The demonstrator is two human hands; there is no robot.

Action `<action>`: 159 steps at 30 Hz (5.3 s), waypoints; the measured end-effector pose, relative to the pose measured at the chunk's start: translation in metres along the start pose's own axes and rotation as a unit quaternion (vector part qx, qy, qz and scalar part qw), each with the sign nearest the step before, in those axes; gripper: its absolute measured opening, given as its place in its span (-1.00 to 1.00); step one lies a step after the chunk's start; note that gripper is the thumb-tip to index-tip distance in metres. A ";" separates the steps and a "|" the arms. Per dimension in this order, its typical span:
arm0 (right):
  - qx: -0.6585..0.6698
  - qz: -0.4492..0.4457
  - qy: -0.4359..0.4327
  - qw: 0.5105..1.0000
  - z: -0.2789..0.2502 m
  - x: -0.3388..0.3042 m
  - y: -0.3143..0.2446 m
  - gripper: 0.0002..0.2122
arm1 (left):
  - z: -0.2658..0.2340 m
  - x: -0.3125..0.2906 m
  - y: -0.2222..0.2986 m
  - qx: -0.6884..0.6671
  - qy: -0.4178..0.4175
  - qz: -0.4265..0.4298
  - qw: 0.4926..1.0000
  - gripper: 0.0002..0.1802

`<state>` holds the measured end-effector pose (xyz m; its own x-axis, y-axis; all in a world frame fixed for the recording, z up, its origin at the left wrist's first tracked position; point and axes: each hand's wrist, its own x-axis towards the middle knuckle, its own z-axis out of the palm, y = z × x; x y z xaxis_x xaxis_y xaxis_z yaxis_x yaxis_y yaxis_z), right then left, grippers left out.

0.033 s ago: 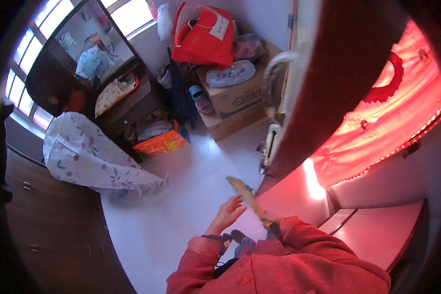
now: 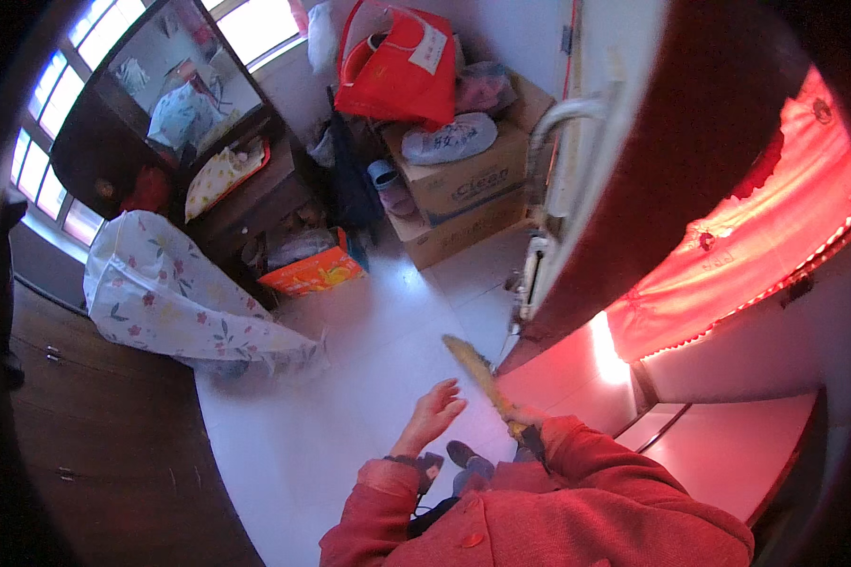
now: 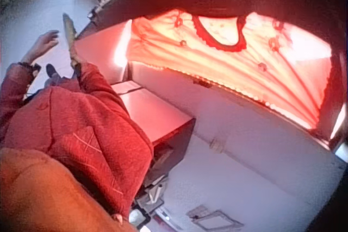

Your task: The person sweeps the tiled floor with a broom, moving around furniture and a heater to cover different areas of the room. The person continues sweeping near a doorway and along the base of cabinets and a bed.

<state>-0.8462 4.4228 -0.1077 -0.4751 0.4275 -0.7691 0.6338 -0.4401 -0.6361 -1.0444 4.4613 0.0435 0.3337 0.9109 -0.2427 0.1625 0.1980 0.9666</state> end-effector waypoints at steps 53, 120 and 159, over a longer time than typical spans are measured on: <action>-0.126 0.070 0.093 0.985 -0.102 0.162 -0.106 -0.40 | -0.192 -0.288 -0.119 -0.438 0.709 -0.155 0.530 -0.56; 0.095 0.098 0.242 0.961 -0.239 0.250 -0.126 -0.45 | -0.416 -0.013 -0.053 -0.451 0.609 -0.122 0.640 -0.70; -0.221 0.035 -0.121 0.967 -0.161 0.230 -0.296 -0.34 | -0.394 -0.120 -0.100 -0.497 0.706 -0.098 0.495 -0.56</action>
<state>-1.0448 4.7781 -0.0868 -0.5164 0.1871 -0.8357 0.8433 -0.0583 -0.5342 -1.4661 4.4750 0.0085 -0.6939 0.0454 -0.7187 -0.7079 -0.2255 0.6693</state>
